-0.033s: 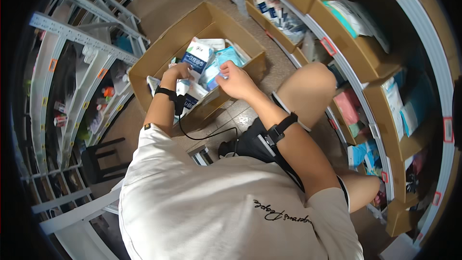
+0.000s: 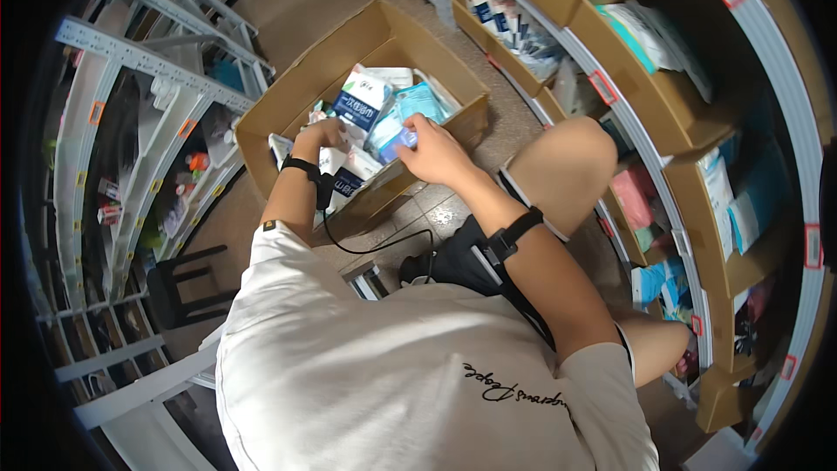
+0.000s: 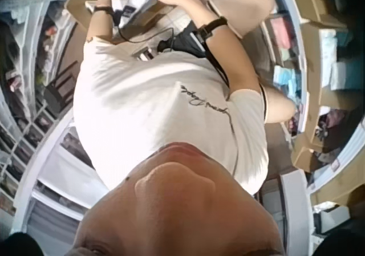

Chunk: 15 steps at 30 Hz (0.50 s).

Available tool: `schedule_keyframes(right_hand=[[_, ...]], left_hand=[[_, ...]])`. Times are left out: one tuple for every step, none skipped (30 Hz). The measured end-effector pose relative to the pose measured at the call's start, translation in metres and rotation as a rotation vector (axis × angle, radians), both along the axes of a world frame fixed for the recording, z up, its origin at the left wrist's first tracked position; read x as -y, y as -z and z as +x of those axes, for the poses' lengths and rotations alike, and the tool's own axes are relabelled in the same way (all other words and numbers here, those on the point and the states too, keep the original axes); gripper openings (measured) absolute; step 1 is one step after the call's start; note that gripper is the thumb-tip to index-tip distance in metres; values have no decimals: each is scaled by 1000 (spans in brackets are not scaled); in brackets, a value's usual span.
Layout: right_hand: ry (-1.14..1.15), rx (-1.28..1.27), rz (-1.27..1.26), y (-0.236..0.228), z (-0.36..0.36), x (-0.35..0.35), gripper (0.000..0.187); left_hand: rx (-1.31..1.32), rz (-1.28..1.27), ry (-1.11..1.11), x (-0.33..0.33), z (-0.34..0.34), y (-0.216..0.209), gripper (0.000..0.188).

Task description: Sort and organize packaged hygiene products from a box onto warehouse shelves.

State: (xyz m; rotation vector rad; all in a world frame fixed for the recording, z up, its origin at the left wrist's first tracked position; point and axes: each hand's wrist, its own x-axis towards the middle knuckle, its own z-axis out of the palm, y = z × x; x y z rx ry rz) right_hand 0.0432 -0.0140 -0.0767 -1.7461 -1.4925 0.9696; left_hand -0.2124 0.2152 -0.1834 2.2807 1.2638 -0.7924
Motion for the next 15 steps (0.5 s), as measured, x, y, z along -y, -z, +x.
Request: schedule_keyframes(right_hand=[[-104,131,38,-2,-8,3,40],[-135,117,36,3,-10,5,40],[-190,249,105,10,-4,9,39],[-249,378,174,17,0,10,37],[-255,378,158,23,3,7,37],[-248,372,134,22,7,7,35],[-264,357,129,18,4,3,33],[-285,351,122,14,1,1,33],[-307,350,91,8,-2,-2,31],[-269,382,22,13,10,0,28],[-284,403,34,11,6,0,27],[-301,400,33,11,1,1,27],[-315,413,65,11,-2,2,26],[-326,425,97,12,-5,2,26],[-321,430,88,12,-2,4,26]], left_hand=[[46,-126,24,-11,-51,32,69],[-15,-135,-83,-18,-89,53,77],[122,-50,-85,-12,-93,62,77],[258,35,-93,-5,-99,69,78],[305,33,-83,-2,-98,78,81],[252,22,-87,6,-79,77,90],[209,125,-86,17,-79,87,94],[163,226,-84,28,-78,96,98],[68,199,-162,33,-80,106,100],[-43,97,-206,45,-17,71,94],[-79,97,-230,55,-8,59,88],[-116,93,-257,61,-6,56,82],[-109,128,-254,64,-8,64,71],[-126,165,-265,67,-5,66,65],[-152,102,-262,71,16,50,62]])
